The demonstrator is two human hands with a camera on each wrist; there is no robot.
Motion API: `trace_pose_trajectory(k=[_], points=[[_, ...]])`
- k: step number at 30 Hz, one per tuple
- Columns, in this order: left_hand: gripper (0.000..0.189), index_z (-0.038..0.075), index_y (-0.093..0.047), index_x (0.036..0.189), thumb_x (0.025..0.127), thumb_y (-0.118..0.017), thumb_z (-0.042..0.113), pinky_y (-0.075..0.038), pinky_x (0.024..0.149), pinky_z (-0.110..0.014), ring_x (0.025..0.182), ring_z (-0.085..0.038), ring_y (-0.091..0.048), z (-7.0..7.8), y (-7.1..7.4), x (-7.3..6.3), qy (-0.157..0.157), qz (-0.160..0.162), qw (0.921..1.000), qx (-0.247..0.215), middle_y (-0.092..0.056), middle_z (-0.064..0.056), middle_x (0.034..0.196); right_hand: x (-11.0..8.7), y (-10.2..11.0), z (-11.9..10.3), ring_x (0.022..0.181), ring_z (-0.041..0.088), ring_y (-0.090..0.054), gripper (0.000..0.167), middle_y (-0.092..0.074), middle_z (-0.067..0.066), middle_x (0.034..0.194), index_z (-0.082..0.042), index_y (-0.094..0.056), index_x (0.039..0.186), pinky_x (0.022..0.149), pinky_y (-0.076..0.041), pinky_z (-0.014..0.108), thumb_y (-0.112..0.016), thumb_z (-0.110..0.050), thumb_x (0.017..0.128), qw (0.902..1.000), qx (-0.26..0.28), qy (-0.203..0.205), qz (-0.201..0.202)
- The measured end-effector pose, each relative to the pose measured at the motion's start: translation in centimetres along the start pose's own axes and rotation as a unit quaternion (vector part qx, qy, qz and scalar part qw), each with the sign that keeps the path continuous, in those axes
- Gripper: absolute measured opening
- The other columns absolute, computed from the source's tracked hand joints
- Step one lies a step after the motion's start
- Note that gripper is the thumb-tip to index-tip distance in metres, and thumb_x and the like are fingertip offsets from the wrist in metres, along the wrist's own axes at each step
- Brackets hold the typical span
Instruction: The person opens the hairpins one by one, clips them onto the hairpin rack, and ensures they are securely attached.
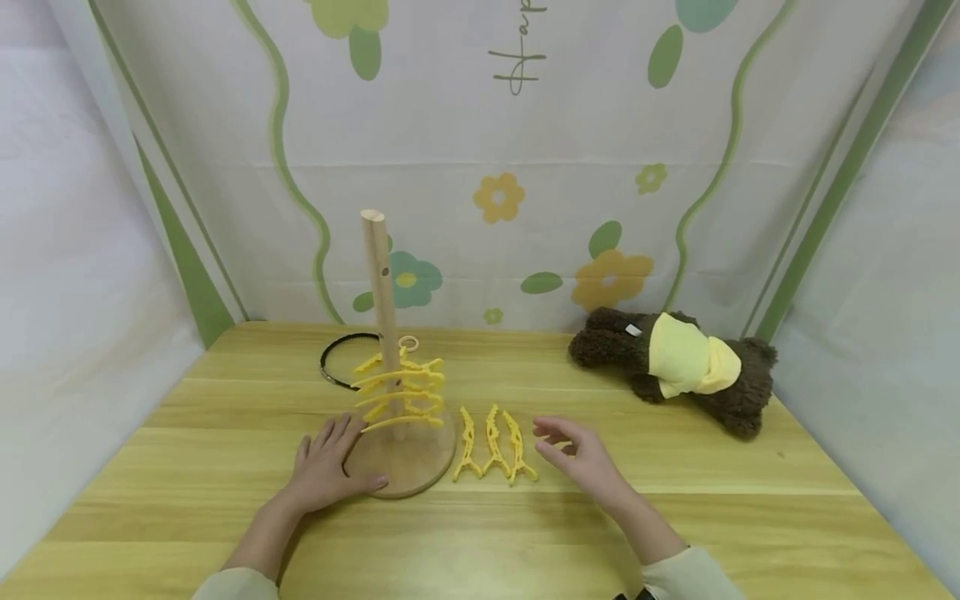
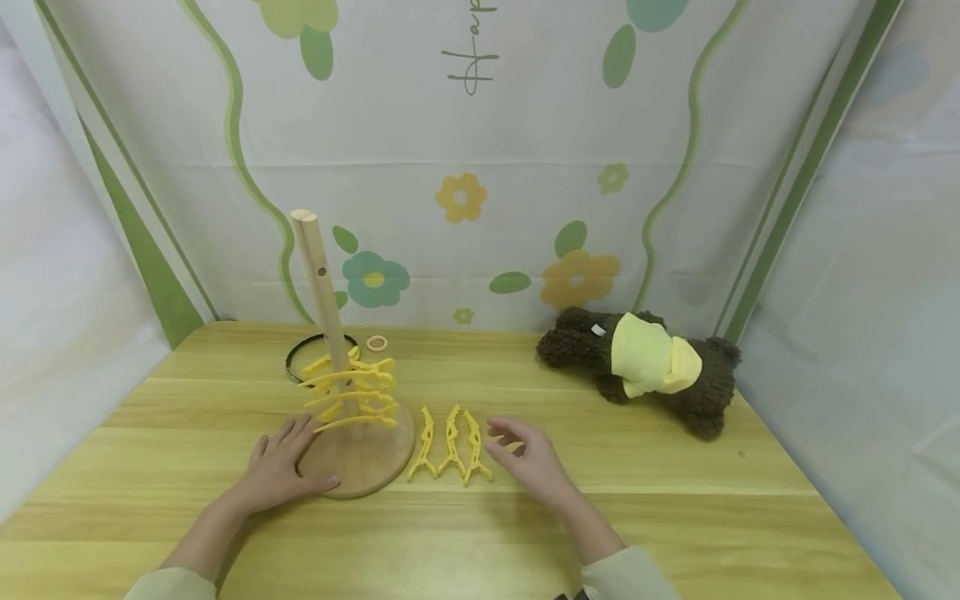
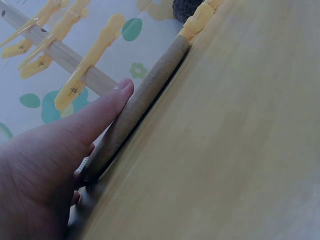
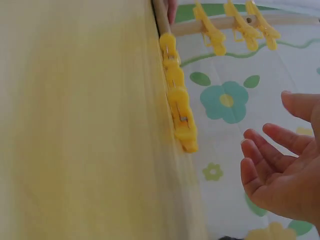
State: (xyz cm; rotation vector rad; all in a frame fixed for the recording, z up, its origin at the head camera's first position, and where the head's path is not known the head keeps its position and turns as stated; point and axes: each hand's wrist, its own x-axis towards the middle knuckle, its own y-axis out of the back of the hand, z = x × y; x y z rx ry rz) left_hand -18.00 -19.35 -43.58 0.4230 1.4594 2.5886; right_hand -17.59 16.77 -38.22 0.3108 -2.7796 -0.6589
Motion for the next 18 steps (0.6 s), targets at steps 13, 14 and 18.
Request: trace_pose_trajectory(k=[13, 14, 18], points=[[0.094, 0.01, -0.024, 0.136, 0.065, -0.06, 0.061, 0.001, 0.087, -0.064, 0.123, -0.044, -0.007, 0.1, 0.0, 0.1, -0.002, 0.0, 1.0, 0.0, -0.02, -0.025, 0.136, -1.0, -2.3, 3.6, 0.071, 0.016, -0.053, 0.031, -0.058, 0.009, 0.085, 0.006, -0.057, 0.103, 0.06, -0.045, 0.024, -0.065, -0.009, 0.077, 0.9998, 0.002, -0.017, 0.009], [0.094, 0.01, -0.024, 0.136, 0.065, -0.06, 0.061, 0.001, 0.087, -0.064, 0.123, -0.044, -0.007, 0.1, 0.1, 0.1, -0.001, 0.0, 1.0, 0.001, -0.019, -0.025, 0.136, -1.0, -2.5, 3.7, 0.069, 0.015, -0.053, 0.029, -0.058, 0.007, 0.082, 0.005, -0.058, 0.101, 0.058, -0.045, 0.024, -0.065, -0.008, 0.076, 0.9999, -0.005, -0.009, 0.009], [0.094, 0.009, -0.025, 0.136, 0.065, -0.06, 0.061, 0.0, 0.087, -0.064, 0.122, -0.044, -0.008, 0.1, 0.1, 0.0, -0.001, 0.002, 1.0, 0.002, -0.02, -0.025, 0.136, -1.1, -2.9, 4.0, 0.064, 0.011, -0.05, 0.023, -0.055, 0.001, 0.074, 0.003, -0.061, 0.096, 0.055, -0.044, 0.023, -0.066, -0.006, 0.075, 0.9987, -0.046, 0.011, 0.017]])
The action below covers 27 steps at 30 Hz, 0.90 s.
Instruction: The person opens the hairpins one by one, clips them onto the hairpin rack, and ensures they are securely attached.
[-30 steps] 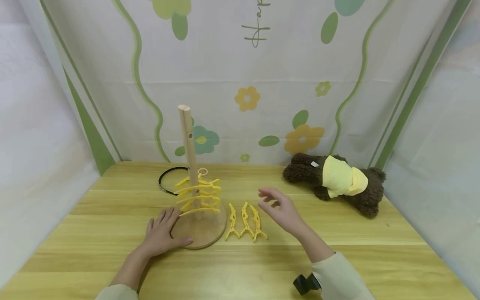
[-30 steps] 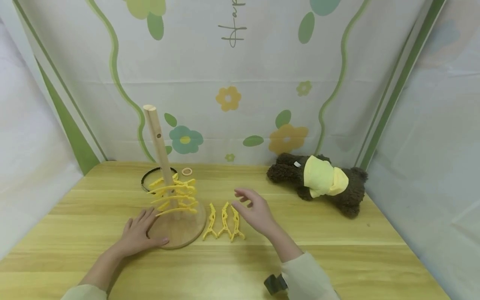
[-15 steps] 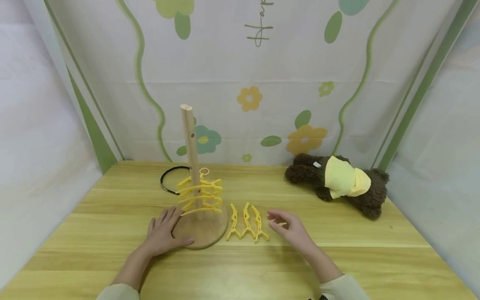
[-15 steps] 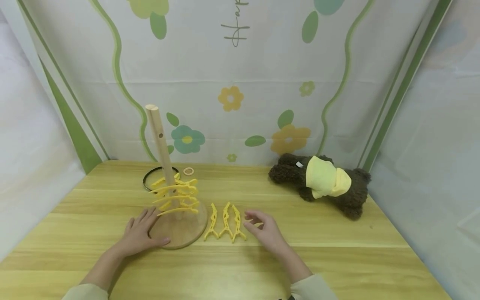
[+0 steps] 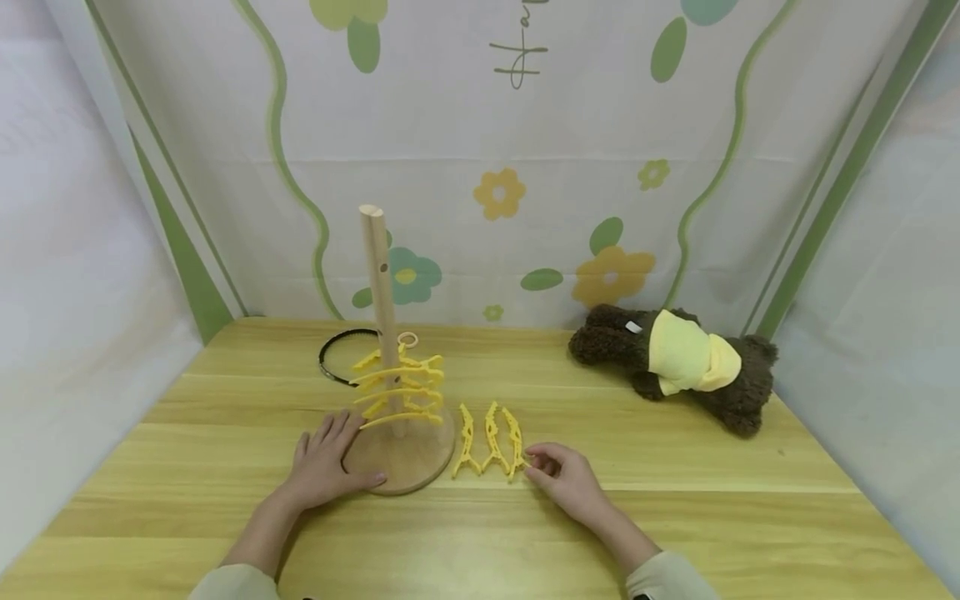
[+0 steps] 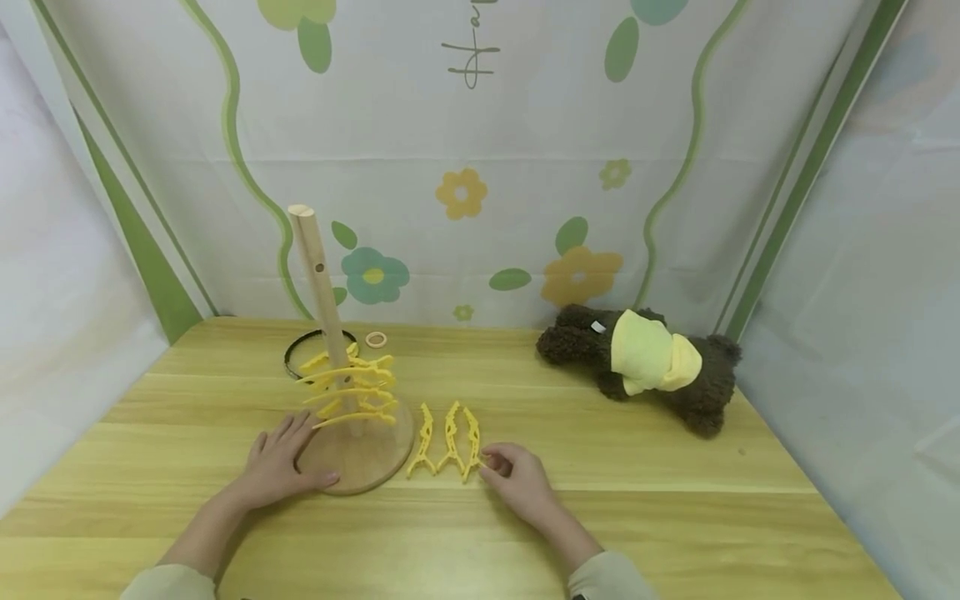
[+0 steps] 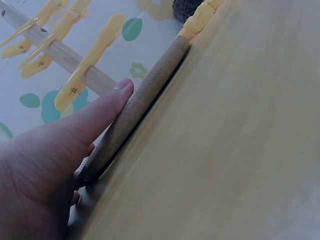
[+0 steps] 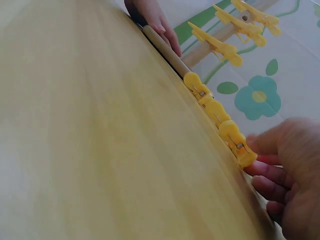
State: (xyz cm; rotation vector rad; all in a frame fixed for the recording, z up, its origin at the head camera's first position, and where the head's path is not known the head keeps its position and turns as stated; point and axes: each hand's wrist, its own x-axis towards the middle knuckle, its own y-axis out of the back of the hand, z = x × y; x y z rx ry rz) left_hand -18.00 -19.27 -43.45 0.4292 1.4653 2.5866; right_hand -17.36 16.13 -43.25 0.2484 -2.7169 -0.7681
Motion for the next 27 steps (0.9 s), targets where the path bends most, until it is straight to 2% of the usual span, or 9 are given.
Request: trace_pose_trajectory(k=[3, 7, 16, 20, 23, 27], points=[[0.095, 0.009, -0.024, 0.136, 0.065, -0.061, 0.06, 0.0, 0.087, -0.064, 0.122, -0.044, -0.008, 0.1, 0.1, 0.0, -0.001, 0.001, 1.0, 0.001, -0.02, -0.025, 0.135, 0.0, -0.2, 0.0, 0.062, 0.009, -0.048, 0.018, -0.054, -0.001, 0.071, 0.001, -0.062, 0.093, 0.053, -0.042, 0.022, -0.065, -0.006, 0.076, 0.9995, -0.024, 0.0, 0.019], [0.095, 0.008, -0.025, 0.136, 0.065, -0.061, 0.061, 0.0, 0.088, -0.064, 0.122, -0.044, -0.008, 0.2, 0.2, 0.0, 0.001, 0.0, 1.0, 0.002, -0.02, -0.025, 0.135, 0.1, -0.3, -0.1, 0.06, 0.009, -0.048, 0.013, -0.054, -0.002, 0.07, 0.0, -0.063, 0.089, 0.053, -0.042, 0.022, -0.064, -0.002, 0.076, 0.998, -0.037, -0.021, 0.047], [0.094, 0.009, -0.024, 0.136, 0.066, -0.061, 0.059, 0.0, 0.087, -0.065, 0.122, -0.045, -0.008, 0.0, 0.1, -0.1, -0.003, 0.002, 1.0, -0.002, -0.019, -0.025, 0.136, 0.4, 0.7, 0.3, 0.063, 0.012, -0.05, 0.014, -0.054, -0.001, 0.071, 0.003, -0.063, 0.089, 0.055, -0.044, 0.023, -0.063, 0.001, 0.075, 0.9932, -0.057, -0.038, 0.094], [0.092, 0.011, -0.025, 0.136, 0.066, -0.061, 0.058, 0.0, 0.086, -0.065, 0.122, -0.045, -0.007, -0.1, 0.1, -0.3, -0.001, 0.001, 1.0, -0.003, -0.019, -0.026, 0.135, 0.6, 1.3, 0.7, 0.073, 0.016, -0.051, 0.025, -0.057, 0.002, 0.079, 0.002, -0.062, 0.094, 0.063, -0.044, 0.028, -0.068, -0.012, 0.075, 0.9923, -0.076, -0.037, 0.091], [0.092, 0.011, -0.025, 0.136, 0.066, -0.061, 0.059, 0.0, 0.087, -0.064, 0.122, -0.044, -0.007, -0.1, 0.1, -0.2, -0.001, -0.002, 1.0, -0.002, -0.019, -0.026, 0.136, 0.5, 1.6, 0.9, 0.083, 0.019, -0.048, 0.038, -0.055, 0.002, 0.088, -0.004, -0.062, 0.096, 0.072, -0.04, 0.034, -0.072, -0.029, 0.069, 0.9891, -0.124, -0.04, 0.07], [0.091, 0.011, -0.025, 0.136, 0.067, -0.061, 0.058, 0.0, 0.087, -0.064, 0.122, -0.044, -0.007, 0.0, 0.1, -0.1, -0.005, -0.001, 1.0, -0.005, -0.019, -0.026, 0.136, 0.3, 1.6, 0.9, 0.088, 0.02, -0.041, 0.044, -0.05, 0.002, 0.092, -0.009, -0.062, 0.093, 0.074, -0.035, 0.037, -0.075, -0.038, 0.063, 0.9822, -0.177, -0.037, 0.05]])
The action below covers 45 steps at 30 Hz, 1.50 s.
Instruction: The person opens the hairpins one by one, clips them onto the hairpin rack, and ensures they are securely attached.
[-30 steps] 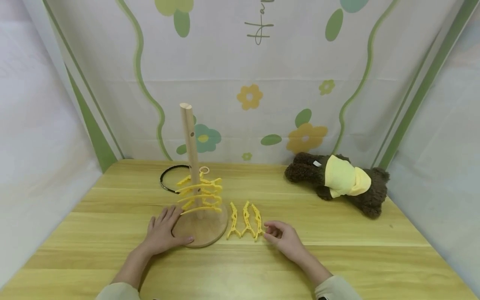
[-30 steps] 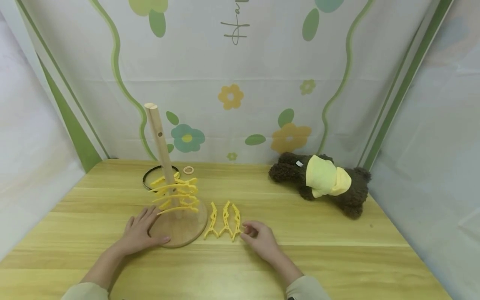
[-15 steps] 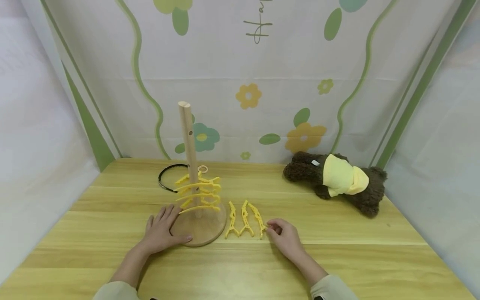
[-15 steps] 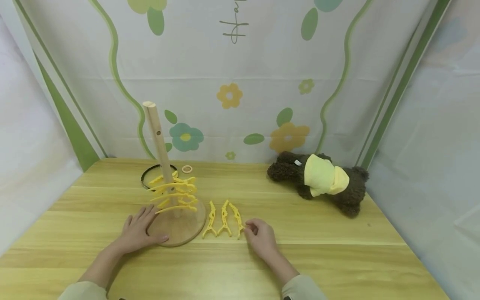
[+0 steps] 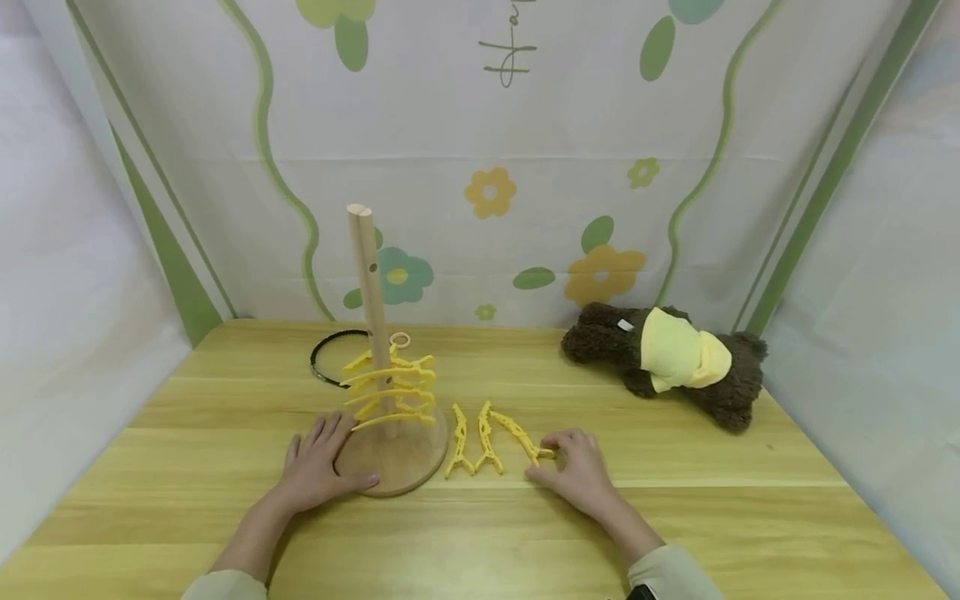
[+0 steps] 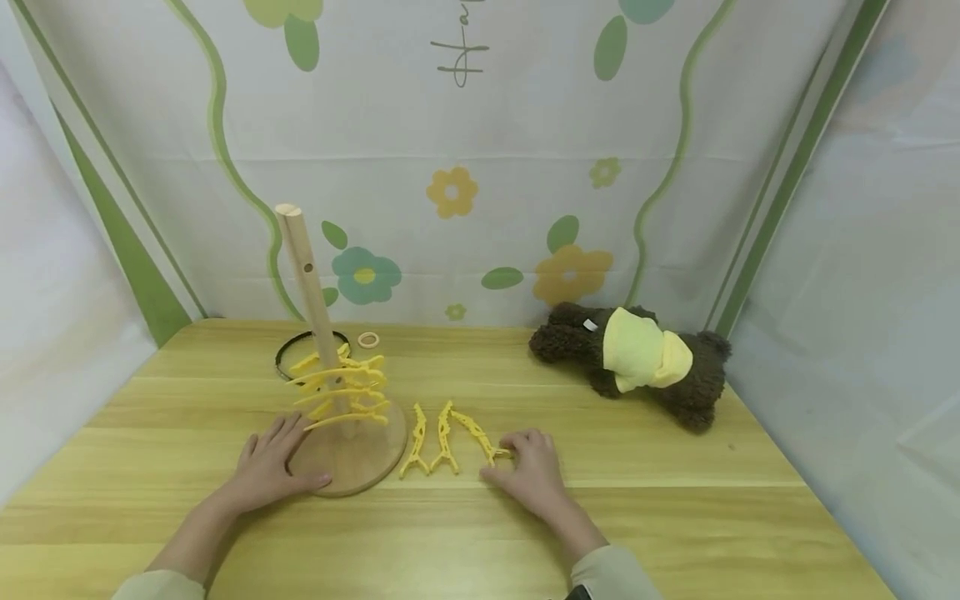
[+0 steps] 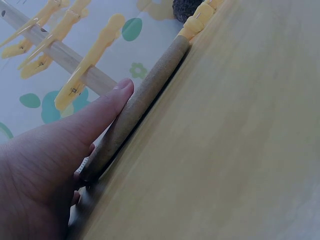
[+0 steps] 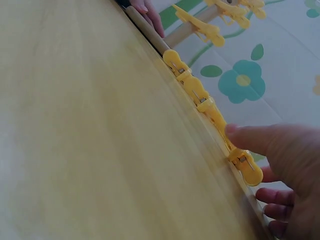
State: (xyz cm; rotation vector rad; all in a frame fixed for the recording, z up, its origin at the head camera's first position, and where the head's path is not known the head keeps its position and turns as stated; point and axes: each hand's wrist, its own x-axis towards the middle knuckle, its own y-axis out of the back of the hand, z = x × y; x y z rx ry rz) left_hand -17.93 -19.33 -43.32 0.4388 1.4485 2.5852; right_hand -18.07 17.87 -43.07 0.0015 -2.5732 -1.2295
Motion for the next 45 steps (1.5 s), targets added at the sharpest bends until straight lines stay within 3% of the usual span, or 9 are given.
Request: trace_pose_trajectory(k=[7, 15, 21, 26, 32, 36, 41, 45], points=[[0.091, 0.009, -0.026, 0.135, 0.067, -0.062, 0.057, 0.0, 0.086, -0.065, 0.122, -0.045, -0.007, -0.1, 0.2, -0.2, 0.002, -0.001, 1.0, -0.001, -0.019, -0.026, 0.135, -0.1, -0.2, -0.1, 0.087, 0.022, -0.04, 0.038, -0.048, 0.004, 0.092, -0.009, -0.061, 0.092, 0.071, -0.035, 0.037, -0.076, -0.03, 0.063, 0.9999, -0.016, 0.003, 0.006], [0.09, 0.008, -0.026, 0.135, 0.067, -0.061, 0.057, 0.001, 0.087, -0.065, 0.122, -0.045, -0.006, 0.2, 0.1, -0.1, 0.006, -0.007, 1.0, -0.002, -0.017, -0.026, 0.136, 0.2, 0.5, 0.1, 0.083, 0.022, -0.044, 0.032, -0.053, 0.005, 0.089, -0.004, -0.061, 0.09, 0.071, -0.038, 0.036, -0.075, -0.018, 0.066, 0.9997, 0.015, -0.005, 0.017], [0.09, 0.007, -0.028, 0.134, 0.067, -0.061, 0.058, 0.0, 0.087, -0.065, 0.122, -0.045, -0.007, 0.1, -0.1, -0.3, 0.007, -0.004, 1.0, 0.0, -0.019, -0.026, 0.135, 1.0, 1.9, -0.3, 0.08, 0.02, -0.053, 0.03, -0.055, 0.006, 0.087, 0.002, -0.057, 0.102, 0.068, -0.044, 0.035, -0.066, -0.01, 0.076, 0.9966, 0.072, -0.031, -0.023], [0.09, 0.007, -0.029, 0.133, 0.066, -0.061, 0.058, 0.0, 0.087, -0.064, 0.122, -0.044, -0.008, 0.3, 0.1, -0.2, 0.005, -0.004, 1.0, 0.003, -0.019, -0.026, 0.135, 2.2, 3.8, -1.0, 0.082, 0.02, -0.052, 0.032, -0.055, 0.007, 0.093, 0.004, -0.052, 0.112, 0.068, -0.044, 0.035, -0.057, -0.01, 0.084, 0.9976, 0.057, -0.021, -0.035], [0.091, 0.007, -0.028, 0.134, 0.066, -0.062, 0.057, 0.0, 0.087, -0.064, 0.122, -0.045, -0.008, 0.5, 0.3, -0.1, 0.001, -0.002, 1.0, -0.001, -0.019, -0.027, 0.135, 3.3, 5.3, -1.4, 0.081, 0.022, -0.051, 0.028, -0.054, 0.009, 0.091, 0.004, -0.051, 0.111, 0.067, -0.044, 0.036, -0.053, -0.006, 0.086, 0.999, 0.028, 0.033, -0.005], [0.091, 0.008, -0.027, 0.134, 0.066, -0.062, 0.058, 0.0, 0.087, -0.064, 0.122, -0.045, -0.007, 0.4, 0.2, -0.2, 0.002, -0.003, 1.0, -0.003, -0.019, -0.026, 0.135, 3.9, 5.9, -1.9, 0.073, 0.017, -0.05, 0.024, -0.053, 0.005, 0.082, 0.003, -0.055, 0.106, 0.061, -0.043, 0.032, -0.055, -0.005, 0.084, 0.9951, 0.023, 0.084, 0.047], [0.092, 0.007, -0.027, 0.134, 0.066, -0.061, 0.059, 0.001, 0.087, -0.064, 0.122, -0.045, -0.007, 0.2, 0.1, -0.2, 0.007, -0.004, 1.0, 0.0, -0.019, -0.026, 0.135, 5.0, 6.6, -3.3, 0.063, 0.011, -0.046, 0.019, -0.051, 0.002, 0.073, 0.002, -0.059, 0.096, 0.054, -0.041, 0.028, -0.061, 0.001, 0.077, 0.9738, 0.034, 0.179, 0.136], [0.092, 0.008, -0.026, 0.135, 0.066, -0.061, 0.059, 0.001, 0.087, -0.064, 0.122, -0.044, -0.007, 0.2, 0.2, -0.2, 0.006, -0.004, 1.0, 0.0, -0.018, -0.026, 0.135, 6.1, 6.9, -4.7, 0.061, 0.01, -0.044, 0.018, -0.051, 0.001, 0.072, 0.002, -0.059, 0.093, 0.052, -0.04, 0.026, -0.063, 0.003, 0.075, 0.9591, 0.053, 0.226, 0.162]])
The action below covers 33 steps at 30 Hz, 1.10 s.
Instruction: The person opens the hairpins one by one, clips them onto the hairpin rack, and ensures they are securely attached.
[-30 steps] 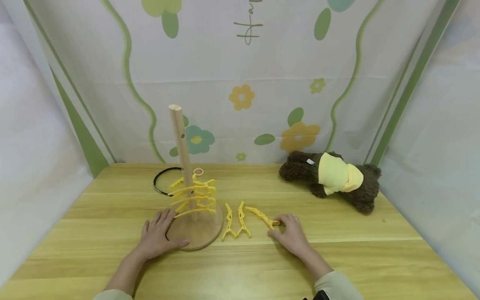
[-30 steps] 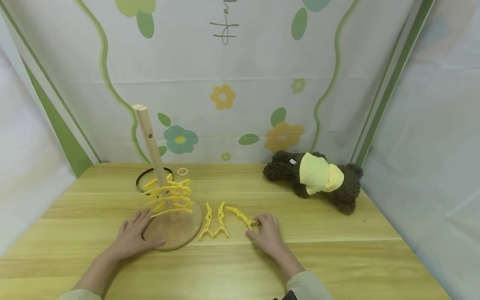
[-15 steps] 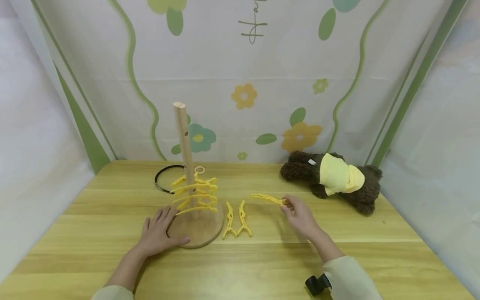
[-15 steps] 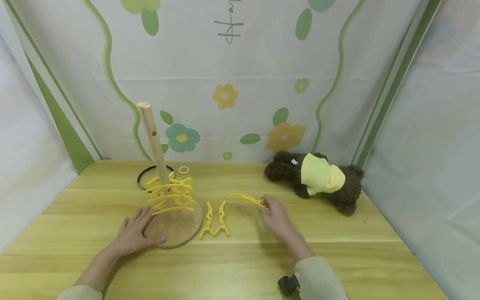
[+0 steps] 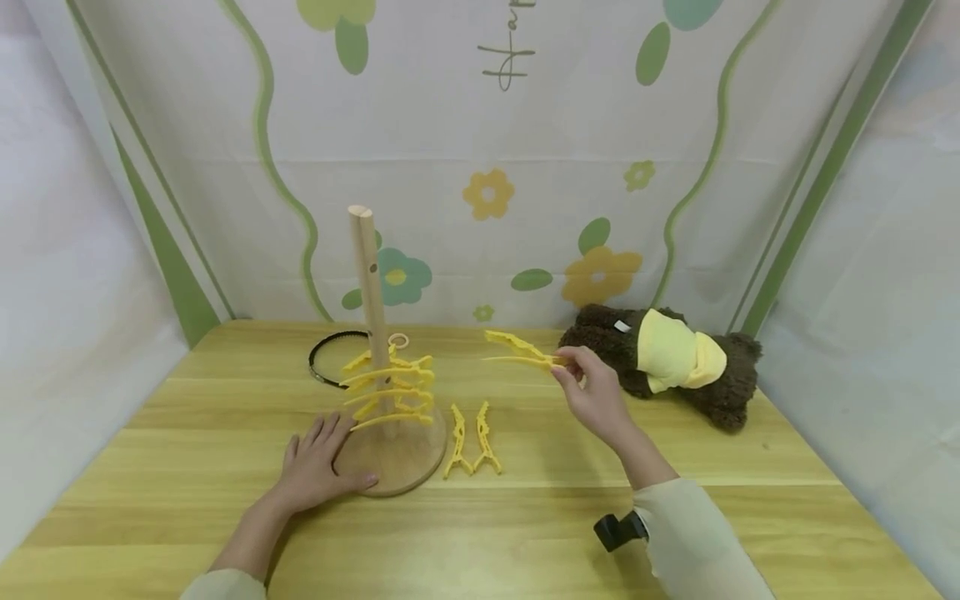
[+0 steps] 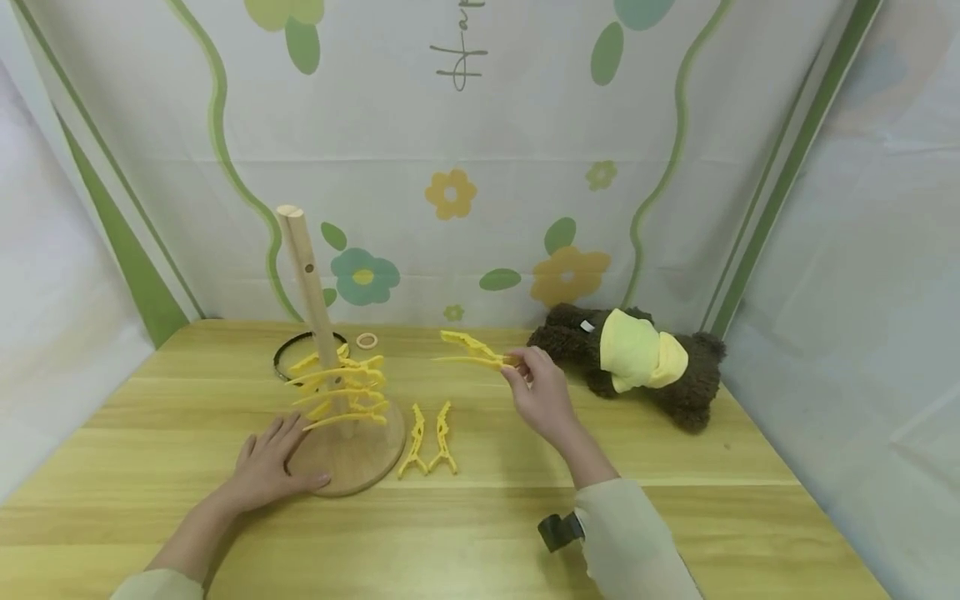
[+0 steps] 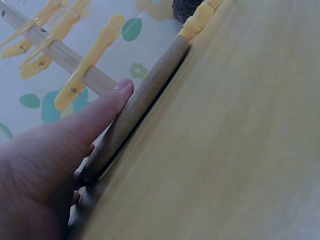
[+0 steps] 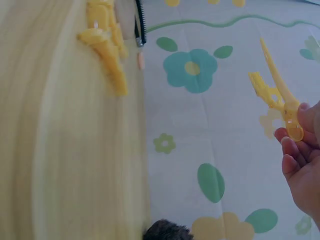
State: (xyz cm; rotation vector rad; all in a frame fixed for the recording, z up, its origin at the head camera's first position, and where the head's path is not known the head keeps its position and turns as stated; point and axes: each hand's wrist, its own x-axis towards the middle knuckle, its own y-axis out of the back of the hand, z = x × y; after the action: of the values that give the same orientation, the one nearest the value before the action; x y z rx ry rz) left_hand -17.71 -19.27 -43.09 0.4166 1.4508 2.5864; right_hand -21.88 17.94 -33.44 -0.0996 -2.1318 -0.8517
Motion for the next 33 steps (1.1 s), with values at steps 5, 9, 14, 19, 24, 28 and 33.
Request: trace_pose_trajectory(k=[5, 9, 14, 19, 24, 28, 33], points=[[0.092, 0.006, -0.026, 0.135, 0.067, -0.061, 0.058, 0.001, 0.087, -0.064, 0.122, -0.045, -0.007, 0.1, 0.0, 0.0, 0.0, -0.001, 1.0, -0.004, -0.018, -0.027, 0.135, 1.6, -0.5, -1.1, 0.061, 0.01, -0.043, 0.014, -0.051, 0.001, 0.072, 0.0, -0.06, 0.091, 0.052, -0.039, 0.025, -0.063, 0.0, 0.077, 0.9994, 0.027, 0.011, -0.017], [0.093, 0.005, -0.027, 0.134, 0.066, -0.062, 0.058, 0.001, 0.087, -0.064, 0.122, -0.045, -0.007, 0.1, 0.0, 0.0, 0.0, -0.001, 1.0, -0.005, -0.018, -0.027, 0.135, 2.7, -1.3, -2.1, 0.059, 0.011, -0.042, 0.011, -0.05, 0.0, 0.07, -0.001, -0.061, 0.089, 0.052, -0.038, 0.024, -0.062, -0.003, 0.078, 0.9984, 0.042, 0.004, -0.037], [0.094, 0.004, -0.027, 0.134, 0.066, -0.062, 0.058, 0.0, 0.087, -0.064, 0.122, -0.045, -0.008, 0.2, 0.0, 0.0, -0.005, 0.005, 1.0, -0.005, -0.019, -0.027, 0.135, 4.2, -2.3, -3.3, 0.059, 0.012, -0.044, 0.01, -0.052, 0.001, 0.069, 0.0, -0.061, 0.087, 0.052, -0.038, 0.025, -0.062, -0.005, 0.079, 0.9966, 0.067, 0.0, -0.048], [0.094, 0.006, -0.026, 0.135, 0.066, -0.061, 0.059, 0.0, 0.087, -0.064, 0.122, -0.045, -0.008, 0.0, -0.1, 0.0, -0.004, 0.007, 1.0, 0.004, -0.02, -0.026, 0.135, 5.3, -3.5, -4.6, 0.057, 0.014, -0.042, 0.009, -0.05, 0.002, 0.067, 0.001, -0.06, 0.088, 0.051, -0.037, 0.025, -0.061, -0.004, 0.08, 0.9916, 0.109, 0.01, -0.069], [0.093, 0.008, -0.027, 0.135, 0.066, -0.061, 0.059, -0.001, 0.087, -0.064, 0.122, -0.044, -0.009, -0.1, -0.2, 0.0, -0.006, 0.006, 1.0, 0.004, -0.021, -0.025, 0.135, 5.9, -4.8, -5.8, 0.054, 0.013, -0.039, 0.01, -0.048, 0.0, 0.064, 0.0, -0.06, 0.089, 0.049, -0.035, 0.025, -0.06, -0.004, 0.08, 0.9858, 0.139, 0.013, -0.094], [0.092, 0.008, -0.026, 0.135, 0.067, -0.06, 0.059, -0.001, 0.087, -0.064, 0.122, -0.044, -0.009, -0.1, -0.3, 0.0, -0.006, 0.006, 1.0, 0.005, -0.02, -0.025, 0.135, 6.5, -5.9, -6.7, 0.053, 0.012, -0.041, 0.009, -0.051, -0.001, 0.066, -0.001, -0.061, 0.088, 0.048, -0.037, 0.024, -0.06, -0.005, 0.08, 0.9832, 0.145, 0.008, -0.11], [0.093, 0.007, -0.026, 0.135, 0.067, -0.06, 0.059, -0.001, 0.087, -0.064, 0.122, -0.045, -0.009, 0.0, -0.2, 0.1, -0.004, 0.005, 1.0, 0.007, -0.02, -0.025, 0.135, 7.0, -6.9, -7.8, 0.053, 0.011, -0.04, 0.008, -0.053, 0.0, 0.067, -0.001, -0.061, 0.088, 0.047, -0.036, 0.024, -0.059, -0.006, 0.081, 0.9778, 0.161, -0.004, -0.134]])
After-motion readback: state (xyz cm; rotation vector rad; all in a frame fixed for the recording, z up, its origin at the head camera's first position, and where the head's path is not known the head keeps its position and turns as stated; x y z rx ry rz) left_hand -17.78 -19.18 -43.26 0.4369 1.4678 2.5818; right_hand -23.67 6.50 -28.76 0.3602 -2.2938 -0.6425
